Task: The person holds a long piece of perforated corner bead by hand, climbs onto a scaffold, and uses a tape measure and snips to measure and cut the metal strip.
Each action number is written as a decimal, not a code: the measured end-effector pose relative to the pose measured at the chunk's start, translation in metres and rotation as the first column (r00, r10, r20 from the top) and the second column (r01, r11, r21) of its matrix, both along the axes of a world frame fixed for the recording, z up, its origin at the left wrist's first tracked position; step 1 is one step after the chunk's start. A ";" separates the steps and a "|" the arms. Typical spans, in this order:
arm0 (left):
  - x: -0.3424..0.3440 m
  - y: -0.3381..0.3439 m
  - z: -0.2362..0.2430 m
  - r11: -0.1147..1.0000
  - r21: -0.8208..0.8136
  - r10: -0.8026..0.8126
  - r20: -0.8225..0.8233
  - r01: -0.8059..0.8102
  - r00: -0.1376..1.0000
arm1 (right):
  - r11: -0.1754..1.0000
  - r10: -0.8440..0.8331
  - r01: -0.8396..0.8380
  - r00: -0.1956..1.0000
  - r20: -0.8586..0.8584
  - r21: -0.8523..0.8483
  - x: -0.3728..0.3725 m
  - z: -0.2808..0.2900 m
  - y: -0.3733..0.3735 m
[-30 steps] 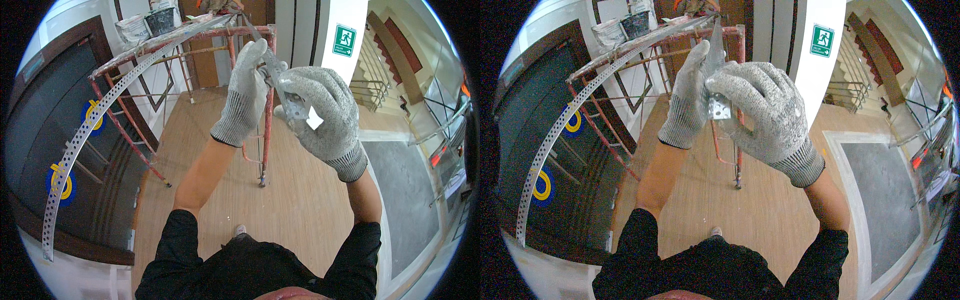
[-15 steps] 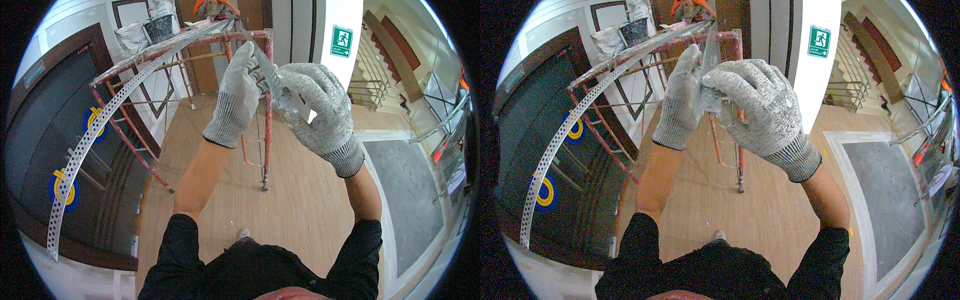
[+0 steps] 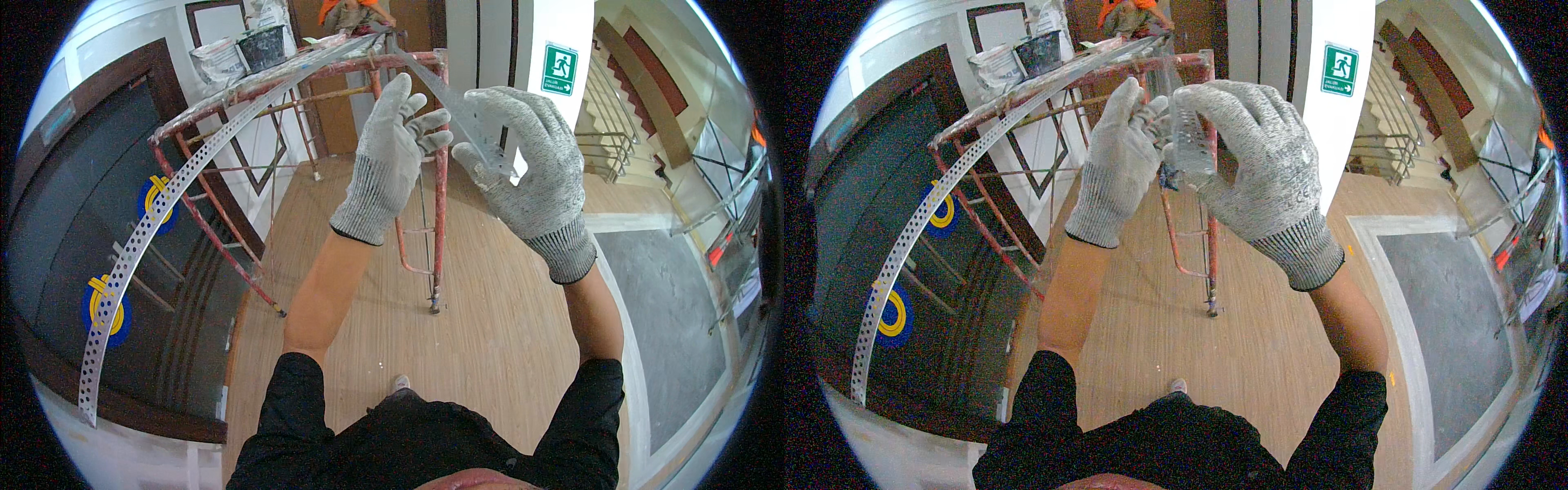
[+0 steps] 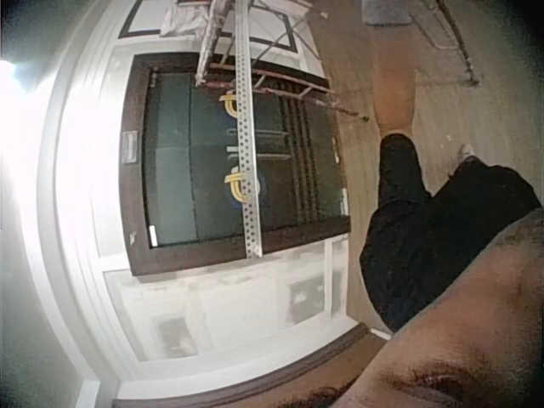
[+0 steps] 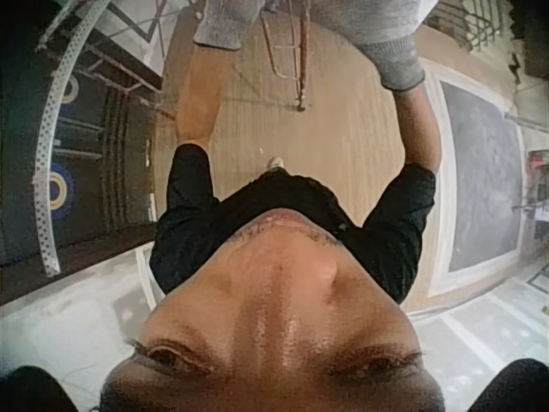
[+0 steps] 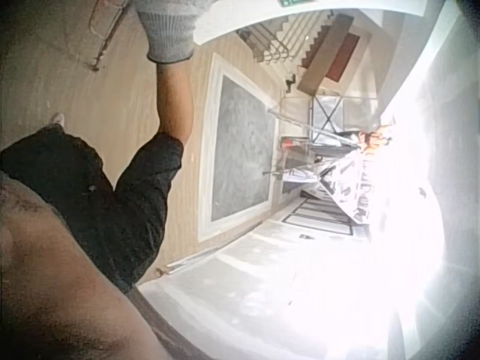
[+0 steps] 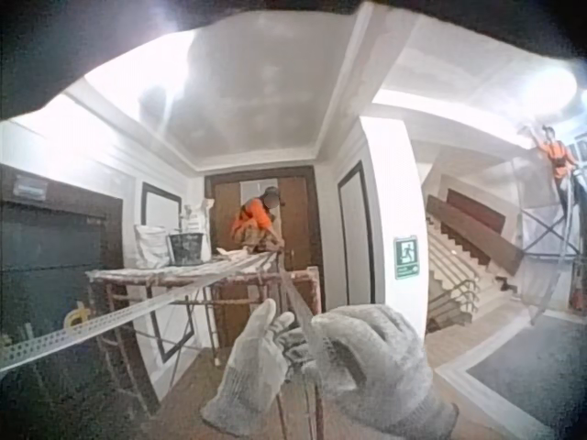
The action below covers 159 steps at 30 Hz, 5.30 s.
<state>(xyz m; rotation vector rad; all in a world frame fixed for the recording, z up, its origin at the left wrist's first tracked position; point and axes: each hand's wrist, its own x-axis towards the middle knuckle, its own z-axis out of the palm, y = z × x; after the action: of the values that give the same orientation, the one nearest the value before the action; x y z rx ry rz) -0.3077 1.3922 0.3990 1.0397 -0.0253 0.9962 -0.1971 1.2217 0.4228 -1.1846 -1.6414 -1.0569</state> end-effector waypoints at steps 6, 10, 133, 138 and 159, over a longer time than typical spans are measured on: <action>-0.007 0.007 -0.010 1.000 -0.031 0.000 0.010 0.001 1.000 | 0.999 0.007 -0.007 1.000 0.000 0.031 -0.001 0.003 0.003; -0.011 0.009 -0.015 1.000 -0.025 0.015 0.027 -0.014 1.000 | 1.000 0.020 -0.021 0.999 -0.040 -0.020 -0.006 0.002 0.003; -0.825 0.063 -0.675 0.977 0.210 0.202 -0.964 -0.031 -0.174 | 0.968 0.090 -0.115 0.989 -0.121 -0.221 -0.509 0.017 0.806; -0.913 0.127 -0.683 0.980 0.197 0.194 -0.967 0.002 -0.167 | 0.946 -0.323 0.323 0.946 0.017 0.019 -0.511 0.010 0.897; -0.944 0.480 -0.517 0.496 0.603 0.456 -0.794 0.625 0.403 | 0.735 -0.449 0.548 0.834 0.320 -0.398 -0.489 0.023 0.959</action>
<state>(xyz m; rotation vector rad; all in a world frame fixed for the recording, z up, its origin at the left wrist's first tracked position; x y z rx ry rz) -1.2521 1.8718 -0.1177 2.4951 0.3793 -0.0113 -0.6865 2.1806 0.4462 -1.9973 -1.8536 -1.1592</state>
